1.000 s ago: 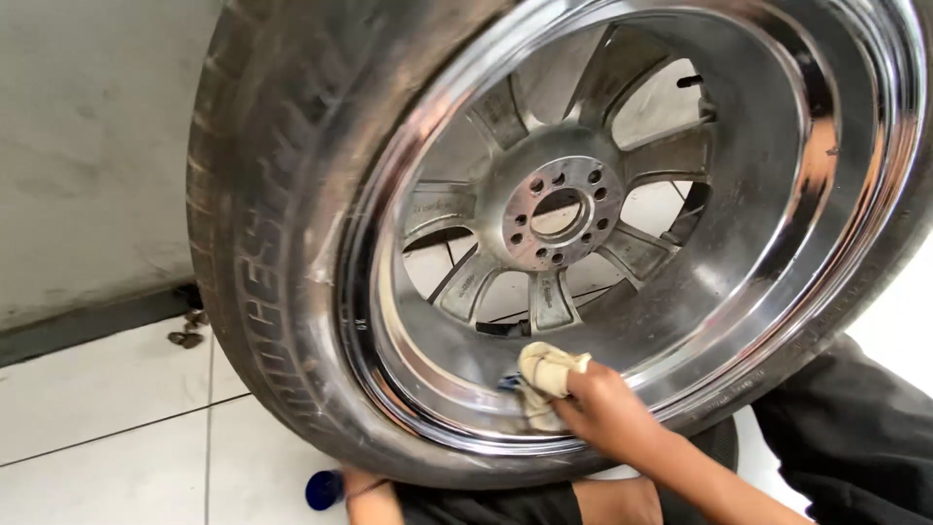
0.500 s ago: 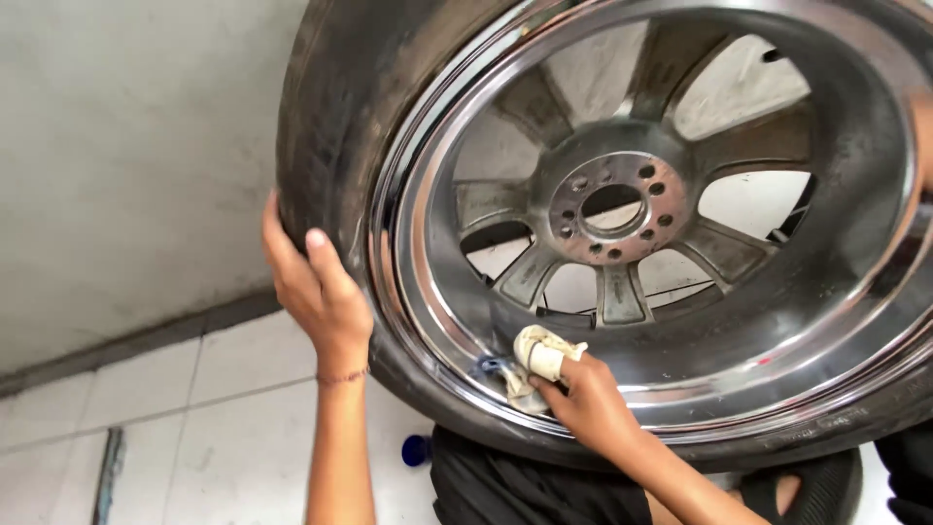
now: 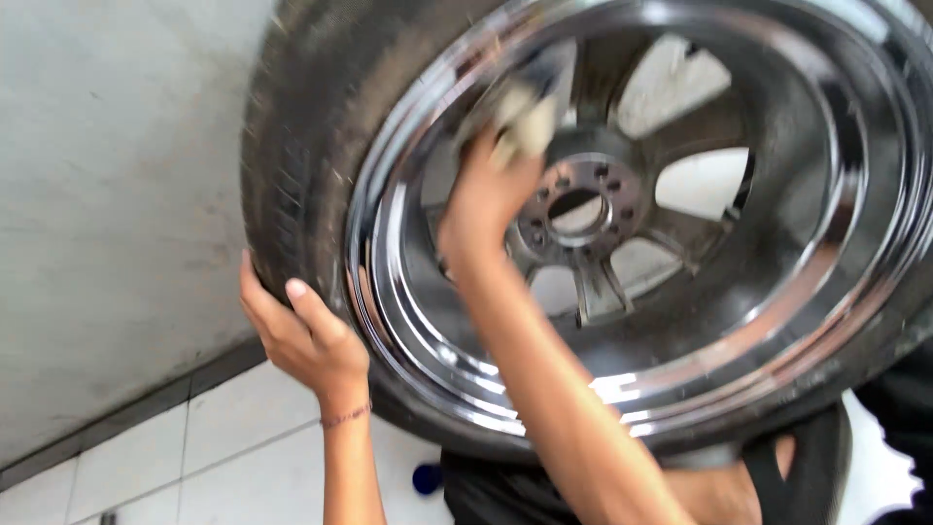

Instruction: The person cleans a car wheel by applying a cleaning solution from a blue container onto a cloth and wiping the chrome rim and spokes. They repeatedly dip the cloth into the container and scrub different sections of the wheel while sitting on the floor.

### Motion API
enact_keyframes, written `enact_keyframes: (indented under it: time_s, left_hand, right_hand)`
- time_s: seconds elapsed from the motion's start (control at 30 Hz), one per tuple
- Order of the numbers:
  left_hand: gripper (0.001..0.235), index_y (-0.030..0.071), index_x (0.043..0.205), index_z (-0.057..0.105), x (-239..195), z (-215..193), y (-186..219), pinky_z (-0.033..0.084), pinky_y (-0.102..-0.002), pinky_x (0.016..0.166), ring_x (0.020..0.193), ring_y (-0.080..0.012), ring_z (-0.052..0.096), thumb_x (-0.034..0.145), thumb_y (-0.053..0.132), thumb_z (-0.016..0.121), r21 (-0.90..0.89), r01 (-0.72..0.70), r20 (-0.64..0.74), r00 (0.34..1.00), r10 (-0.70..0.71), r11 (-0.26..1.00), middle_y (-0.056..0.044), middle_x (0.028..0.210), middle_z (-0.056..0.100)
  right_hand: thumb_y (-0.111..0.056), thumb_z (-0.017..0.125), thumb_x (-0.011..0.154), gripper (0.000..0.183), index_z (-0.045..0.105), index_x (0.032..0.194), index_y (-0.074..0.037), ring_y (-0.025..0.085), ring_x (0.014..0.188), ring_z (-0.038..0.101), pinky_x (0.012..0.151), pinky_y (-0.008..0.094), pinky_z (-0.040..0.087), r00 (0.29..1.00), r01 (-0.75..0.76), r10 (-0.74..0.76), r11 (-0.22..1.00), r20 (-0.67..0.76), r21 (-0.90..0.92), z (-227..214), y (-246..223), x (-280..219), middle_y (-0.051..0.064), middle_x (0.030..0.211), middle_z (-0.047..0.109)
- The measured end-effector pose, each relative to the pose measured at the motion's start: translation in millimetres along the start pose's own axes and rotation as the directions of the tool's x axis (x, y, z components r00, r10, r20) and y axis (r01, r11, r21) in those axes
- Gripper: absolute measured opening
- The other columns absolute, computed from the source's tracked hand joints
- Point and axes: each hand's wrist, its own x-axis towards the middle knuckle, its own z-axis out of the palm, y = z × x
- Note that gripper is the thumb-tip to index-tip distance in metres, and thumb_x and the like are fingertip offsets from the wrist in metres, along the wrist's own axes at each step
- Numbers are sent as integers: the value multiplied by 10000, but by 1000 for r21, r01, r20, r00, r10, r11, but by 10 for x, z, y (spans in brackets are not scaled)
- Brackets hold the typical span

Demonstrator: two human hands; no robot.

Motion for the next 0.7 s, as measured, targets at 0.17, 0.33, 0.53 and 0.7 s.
enact_keyframes:
  time_s: [0.17, 0.33, 0.53, 0.7]
  left_hand:
    - [621, -45, 1509, 453, 78, 35, 15, 444, -505, 1119, 1354, -456, 567, 1126, 436, 366, 10, 3, -5, 1000, -3, 1000, -275, 1470, 551]
    - [610, -49, 1515, 455, 76, 17, 15, 463, -512, 1079, 1296, -476, 584, 1127, 417, 388, 41, 22, 6, 1000, -22, 999, -284, 1414, 563]
    - [608, -38, 1466, 484, 155, -116, 40, 501, -496, 961, 1169, -451, 636, 1069, 416, 411, 31, 55, -1, 998, -55, 998, -257, 1319, 595]
    - [588, -27, 1463, 494, 183, -10, -79, 505, -498, 978, 1178, -444, 636, 1078, 410, 413, 53, 35, -17, 999, -34, 998, -245, 1333, 606]
  right_hand:
    - [-3, 631, 925, 320, 691, 1239, 10, 189, 1156, 678, 1036, 346, 506, 868, 141, -10, 963, 497, -228, -888, 346, -743, 86, 1177, 750]
    - [-48, 684, 885, 323, 675, 1205, -7, 336, 1096, 612, 969, 422, 456, 819, 488, -148, 690, 555, -535, -862, 854, -230, 200, 1151, 693]
    - [-17, 628, 964, 233, 605, 1190, 33, 248, 990, 659, 891, 384, 545, 993, 65, -70, 996, 99, 56, 44, 388, 462, 125, 1132, 689]
    - [3, 631, 959, 293, 652, 1251, 19, 198, 1048, 651, 899, 338, 512, 929, 104, 26, 939, 368, -329, -750, 773, -480, 102, 1142, 720]
